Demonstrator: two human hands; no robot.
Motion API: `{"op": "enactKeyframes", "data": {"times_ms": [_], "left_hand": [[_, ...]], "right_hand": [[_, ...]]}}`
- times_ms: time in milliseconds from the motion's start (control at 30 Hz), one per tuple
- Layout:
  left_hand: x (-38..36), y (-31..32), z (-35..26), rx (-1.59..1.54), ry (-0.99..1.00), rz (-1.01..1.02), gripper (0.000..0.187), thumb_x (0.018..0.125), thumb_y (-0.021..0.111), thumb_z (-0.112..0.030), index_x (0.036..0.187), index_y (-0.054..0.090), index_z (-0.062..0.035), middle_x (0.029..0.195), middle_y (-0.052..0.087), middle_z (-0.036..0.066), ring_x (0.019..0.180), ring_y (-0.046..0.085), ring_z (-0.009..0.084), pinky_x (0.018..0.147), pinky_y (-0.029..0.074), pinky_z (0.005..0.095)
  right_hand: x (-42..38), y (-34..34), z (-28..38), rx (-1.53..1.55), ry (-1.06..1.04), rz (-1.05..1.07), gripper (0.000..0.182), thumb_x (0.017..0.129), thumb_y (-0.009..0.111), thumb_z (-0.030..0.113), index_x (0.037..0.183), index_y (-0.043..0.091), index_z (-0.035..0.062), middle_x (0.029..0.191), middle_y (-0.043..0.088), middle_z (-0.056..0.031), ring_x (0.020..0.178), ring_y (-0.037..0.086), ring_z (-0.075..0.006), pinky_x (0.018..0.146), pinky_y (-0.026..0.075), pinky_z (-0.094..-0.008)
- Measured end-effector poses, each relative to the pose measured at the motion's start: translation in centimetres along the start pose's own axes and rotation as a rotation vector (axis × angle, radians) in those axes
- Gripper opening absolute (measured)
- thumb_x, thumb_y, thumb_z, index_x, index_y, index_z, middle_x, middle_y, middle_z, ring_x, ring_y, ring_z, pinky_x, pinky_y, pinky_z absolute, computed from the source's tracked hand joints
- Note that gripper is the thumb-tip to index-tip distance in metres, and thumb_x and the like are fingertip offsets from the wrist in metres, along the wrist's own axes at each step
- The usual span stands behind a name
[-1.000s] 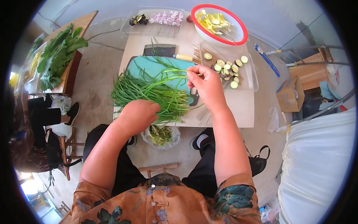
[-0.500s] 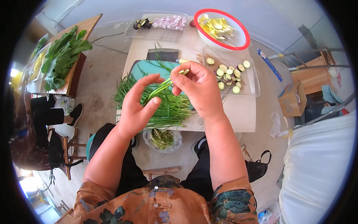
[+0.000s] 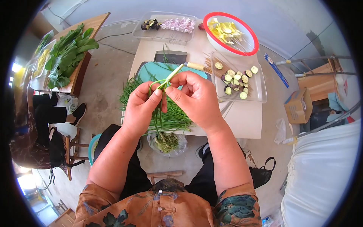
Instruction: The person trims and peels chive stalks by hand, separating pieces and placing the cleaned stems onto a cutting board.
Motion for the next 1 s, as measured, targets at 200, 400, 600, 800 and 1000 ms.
{"op": "enactKeyframes", "data": {"times_ms": [200, 400, 600, 800, 1000], "left_hand": [[-0.2, -0.1, 0.1, -0.009, -0.033, 0.002, 0.011, 0.100, 0.057, -0.015, 0.100, 0.061, -0.0044, 0.076, 0.061, 0.001, 0.067, 0.057, 0.0100, 0.066, 0.043, 0.0235], [-0.3, -0.2, 0.2, -0.002, -0.077, 0.012, 0.011, 0.100, 0.057, -0.014, 0.097, 0.061, -0.0036, 0.076, 0.061, 0.001, 0.066, 0.057, 0.0097, 0.065, 0.043, 0.0233], [-0.3, -0.2, 0.3, 0.022, -0.093, 0.014, 0.011, 0.100, 0.056, -0.013, 0.095, 0.060, -0.0037, 0.075, 0.060, 0.001, 0.065, 0.057, 0.0095, 0.064, 0.044, 0.0234], [-0.4, -0.3, 0.4, 0.029, -0.113, 0.018, 0.010, 0.100, 0.057, -0.012, 0.094, 0.060, -0.0046, 0.074, 0.060, 0.000, 0.065, 0.056, 0.0092, 0.065, 0.044, 0.0239], [-0.4, -0.4, 0.6, 0.055, -0.105, 0.021, 0.011, 0.100, 0.057, -0.014, 0.094, 0.059, -0.0052, 0.073, 0.060, 0.000, 0.064, 0.056, 0.0090, 0.065, 0.043, 0.0236]], "right_hand": [[-0.1, 0.2, 0.7, -0.219, -0.049, -0.077, 0.008, 0.086, 0.072, 0.006, 0.088, 0.067, -0.0002, 0.080, 0.067, -0.0013, 0.060, 0.054, -0.0031, 0.052, 0.043, -0.0214], [-0.2, 0.0, 2.1, -0.459, -0.268, -0.223, 0.007, 0.085, 0.072, 0.005, 0.088, 0.067, -0.0003, 0.079, 0.067, -0.0070, 0.058, 0.058, -0.0111, 0.053, 0.046, -0.0251], [0.0, -0.7, 2.2, -0.498, -0.299, -0.288, 0.008, 0.085, 0.072, 0.005, 0.088, 0.067, 0.0000, 0.078, 0.066, -0.0071, 0.058, 0.057, -0.0114, 0.053, 0.045, -0.0240], [0.1, -1.7, 2.5, -0.411, -0.291, -0.369, 0.006, 0.092, 0.067, 0.004, 0.094, 0.065, -0.0008, 0.077, 0.061, 0.0006, 0.062, 0.051, -0.0039, 0.058, 0.042, -0.0197], [0.2, -2.6, 2.2, 0.251, -0.270, -0.522, 0.012, 0.098, 0.062, 0.014, 0.094, 0.059, 0.0029, 0.079, 0.061, 0.0000, 0.063, 0.050, -0.0043, 0.057, 0.042, -0.0197]]}}
Point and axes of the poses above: each hand's wrist, its own x-axis towards the middle knuckle, its own y-axis out of the palm, z = x × y, the point moved 4 cm from there along x, towards the middle knuckle
